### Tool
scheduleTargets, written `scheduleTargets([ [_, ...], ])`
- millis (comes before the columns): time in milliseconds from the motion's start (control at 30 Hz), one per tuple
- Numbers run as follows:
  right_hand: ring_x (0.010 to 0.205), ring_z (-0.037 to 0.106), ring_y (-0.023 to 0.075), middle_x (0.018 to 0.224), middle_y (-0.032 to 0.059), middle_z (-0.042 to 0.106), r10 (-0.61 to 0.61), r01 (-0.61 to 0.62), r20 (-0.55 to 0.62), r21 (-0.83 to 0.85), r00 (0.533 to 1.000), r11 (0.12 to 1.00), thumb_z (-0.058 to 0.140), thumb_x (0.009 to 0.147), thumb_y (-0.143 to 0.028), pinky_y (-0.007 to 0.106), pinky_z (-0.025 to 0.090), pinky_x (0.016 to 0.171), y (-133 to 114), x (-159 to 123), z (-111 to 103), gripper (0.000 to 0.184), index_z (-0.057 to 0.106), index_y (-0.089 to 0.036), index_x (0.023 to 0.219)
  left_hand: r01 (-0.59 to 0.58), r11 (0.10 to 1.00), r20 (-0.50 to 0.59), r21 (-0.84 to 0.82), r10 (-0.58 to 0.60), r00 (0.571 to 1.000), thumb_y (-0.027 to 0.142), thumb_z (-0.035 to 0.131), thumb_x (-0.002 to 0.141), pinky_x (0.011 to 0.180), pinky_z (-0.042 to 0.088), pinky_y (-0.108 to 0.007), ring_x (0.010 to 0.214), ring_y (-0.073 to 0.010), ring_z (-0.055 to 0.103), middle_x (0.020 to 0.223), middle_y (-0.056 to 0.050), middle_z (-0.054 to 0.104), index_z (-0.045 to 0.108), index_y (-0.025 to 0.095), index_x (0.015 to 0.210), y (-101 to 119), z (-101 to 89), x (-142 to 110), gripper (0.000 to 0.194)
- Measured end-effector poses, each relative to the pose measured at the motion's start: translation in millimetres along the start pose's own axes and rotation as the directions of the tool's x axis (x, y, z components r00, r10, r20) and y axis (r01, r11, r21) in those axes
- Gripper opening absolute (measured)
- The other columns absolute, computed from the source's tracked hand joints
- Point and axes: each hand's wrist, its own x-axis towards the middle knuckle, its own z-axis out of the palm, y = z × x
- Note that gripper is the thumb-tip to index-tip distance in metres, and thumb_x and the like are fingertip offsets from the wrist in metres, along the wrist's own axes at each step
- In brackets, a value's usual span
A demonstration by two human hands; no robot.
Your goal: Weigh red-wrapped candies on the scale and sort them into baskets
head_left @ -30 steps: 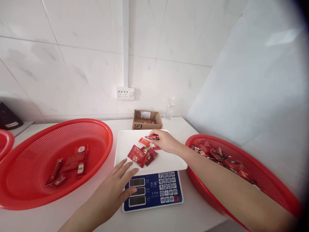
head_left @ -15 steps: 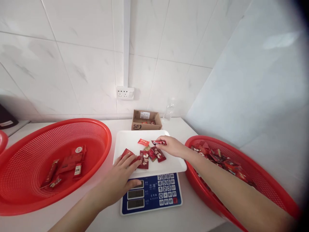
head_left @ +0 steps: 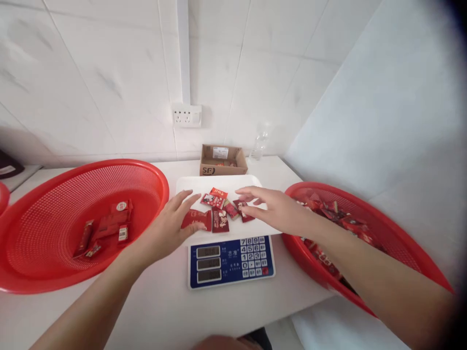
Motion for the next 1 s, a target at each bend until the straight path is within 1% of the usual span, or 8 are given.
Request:
scheduleTargets([
  [100, 0.111, 0.061, 0.0224, 0.122, 0.0019, 0.065, -0.032, 0.029, -0.031, -0.074, 0.999, 0.997, 0.053, 0.087, -0.038, 0.040, 0.050, 0.095, 0.0, -58.1, -4.5, 0.034, 0.060, -0.030, 0.119, 0.001, 1.000, 0.042, 0.003, -0.001, 0.999, 0.055, 0.041, 0.089, 0.108, 0.032, -0.050, 0.139, -0.0284, 0.026, 0.150, -0.011, 0.029, 0.032, 0.025, 0.140, 1.4, -3.6, 2.5, 0.060],
  [200, 0.108, 0.063, 0.0213, 0.118, 0.0002, 0.067, 0.071, -0.071, -0.028, 0.002, 0.997, 0.998, 0.056, 0.085, -0.040, 0.036, 0.054, 0.089, 11.7, -110.5, 14.3, 0.035, 0.060, -0.034, 0.119, -0.025, 1.000, 0.059, -0.007, 0.025, 0.998, 0.053, 0.043, 0.089, 0.108, 0.032, -0.049, 0.139, -0.0276, 0.026, 0.151, -0.010, 0.029, 0.032, 0.025, 0.140, 7.9, -3.7, 5.8, 0.060],
  [367, 0.092, 0.069, 0.0202, 0.101, 0.0063, 0.072, 0.357, -0.324, -0.078, 0.272, 0.931, 0.906, 0.053, 0.086, -0.044, 0.030, 0.059, 0.069, 35.4, -156.1, 71.2, 0.035, 0.063, -0.026, 0.114, 0.077, 0.996, -0.160, -0.039, -0.083, 0.984, 0.043, 0.048, 0.090, 0.102, 0.043, -0.039, 0.125, -0.0228, 0.048, 0.135, -0.007, 0.052, 0.051, 0.023, 0.127, 19.7, -1.0, -17.0, 0.042],
  [433, 0.090, 0.069, 0.0204, 0.100, 0.0070, 0.072, 0.417, -0.380, -0.062, 0.305, 0.907, 0.873, 0.051, 0.085, -0.045, 0.027, 0.059, 0.060, 39.3, -161.3, 84.3, 0.035, 0.064, -0.025, 0.112, 0.142, 0.989, -0.240, -0.034, -0.146, 0.960, 0.041, 0.049, 0.090, 0.096, 0.048, -0.035, 0.119, -0.0218, 0.053, 0.124, -0.005, 0.061, 0.057, 0.022, 0.119, 23.6, 1.2, -39.2, 0.036],
  [500, 0.089, 0.068, 0.0204, 0.099, 0.0067, 0.073, 0.416, -0.386, -0.043, 0.296, 0.908, 0.874, 0.051, 0.085, -0.046, 0.026, 0.058, 0.056, 39.9, -161.7, 87.8, 0.035, 0.065, -0.026, 0.110, 0.196, 0.980, -0.255, -0.021, -0.195, 0.947, 0.040, 0.049, 0.089, 0.074, 0.055, -0.026, 0.114, -0.0215, 0.057, 0.121, -0.003, 0.064, 0.060, 0.024, 0.115, 26.8, 3.5, -64.1, 0.032],
  [600, 0.088, 0.068, 0.0197, 0.098, 0.0055, 0.073, 0.344, -0.312, -0.088, 0.260, 0.935, 0.914, 0.051, 0.085, -0.043, 0.031, 0.058, 0.070, 37.7, -155.8, 83.5, 0.032, 0.065, -0.025, 0.107, 0.262, 0.965, -0.260, -0.001, -0.253, 0.932, 0.039, 0.049, 0.089, 0.043, 0.046, -0.017, 0.102, -0.0199, 0.063, 0.118, -0.002, 0.065, 0.062, 0.026, 0.110, 30.5, 5.1, -96.5, 0.028],
  [767, 0.090, 0.069, 0.0181, 0.100, 0.0041, 0.073, 0.194, -0.161, -0.127, 0.231, 0.973, 0.960, 0.049, 0.088, -0.038, 0.033, 0.057, 0.080, 32.1, -140.8, 85.3, 0.029, 0.064, -0.025, 0.108, 0.284, 0.958, -0.280, 0.037, -0.263, 0.923, 0.037, 0.050, 0.089, 0.039, 0.045, -0.014, 0.083, -0.0157, 0.068, 0.107, -0.004, 0.069, 0.063, 0.024, 0.106, 33.5, 2.3, -122.7, 0.025],
  [1000, 0.100, 0.066, 0.0216, 0.108, 0.0070, 0.071, 0.052, -0.035, -0.284, 0.065, 0.958, 0.997, 0.045, 0.092, -0.038, 0.039, 0.055, 0.086, 29.2, -113.5, 90.3, 0.029, 0.063, -0.024, 0.110, 0.125, 0.990, -0.187, 0.063, -0.111, 0.976, 0.040, 0.048, 0.091, 0.047, 0.052, -0.017, 0.105, -0.0224, 0.063, 0.118, -0.009, 0.065, 0.059, 0.023, 0.115, 24.3, 5.3, -112.8, 0.031],
])
